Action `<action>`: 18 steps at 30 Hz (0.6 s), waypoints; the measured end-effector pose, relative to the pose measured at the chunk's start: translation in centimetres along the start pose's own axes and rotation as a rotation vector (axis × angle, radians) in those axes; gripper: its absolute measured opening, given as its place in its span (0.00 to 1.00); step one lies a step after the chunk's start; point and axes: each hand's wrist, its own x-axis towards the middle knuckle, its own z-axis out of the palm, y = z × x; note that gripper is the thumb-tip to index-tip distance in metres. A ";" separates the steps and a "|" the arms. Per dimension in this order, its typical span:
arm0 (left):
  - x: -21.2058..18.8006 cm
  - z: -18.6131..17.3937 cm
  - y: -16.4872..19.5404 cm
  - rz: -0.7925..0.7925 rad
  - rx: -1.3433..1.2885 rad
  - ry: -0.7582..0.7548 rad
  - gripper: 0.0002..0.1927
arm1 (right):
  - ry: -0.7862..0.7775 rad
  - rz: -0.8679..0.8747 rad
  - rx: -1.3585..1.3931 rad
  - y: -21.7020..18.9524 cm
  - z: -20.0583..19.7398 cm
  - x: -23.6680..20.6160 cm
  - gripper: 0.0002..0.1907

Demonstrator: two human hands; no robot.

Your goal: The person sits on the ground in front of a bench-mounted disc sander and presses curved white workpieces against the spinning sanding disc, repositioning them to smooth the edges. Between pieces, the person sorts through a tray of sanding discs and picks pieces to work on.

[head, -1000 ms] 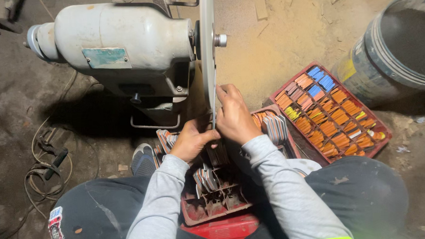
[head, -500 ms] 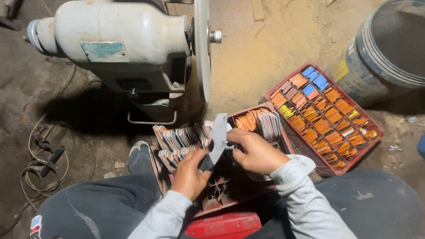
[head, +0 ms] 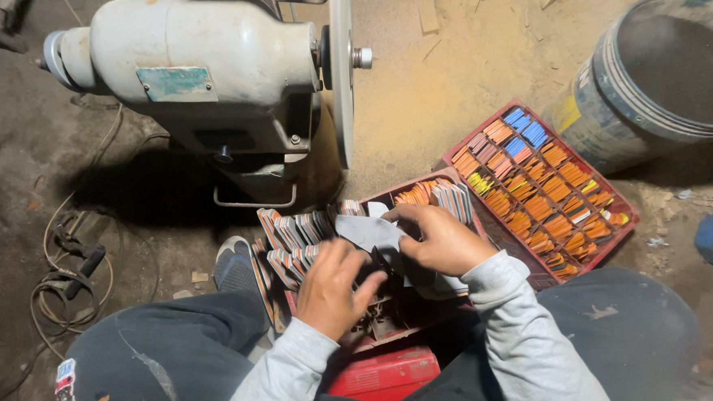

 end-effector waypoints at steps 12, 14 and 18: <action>2.1 1.5 -4.2 -0.166 -0.110 -0.077 0.32 | 0.131 0.004 0.405 1.3 -2.3 2.4 0.18; 2.8 2.3 -5.2 -0.168 -0.230 -0.012 0.33 | 0.115 0.154 0.953 1.9 -2.5 3.0 0.21; 5.2 3.7 -6.2 -0.434 -0.849 -0.087 0.35 | 0.236 -0.126 0.498 2.2 -1.3 5.5 0.18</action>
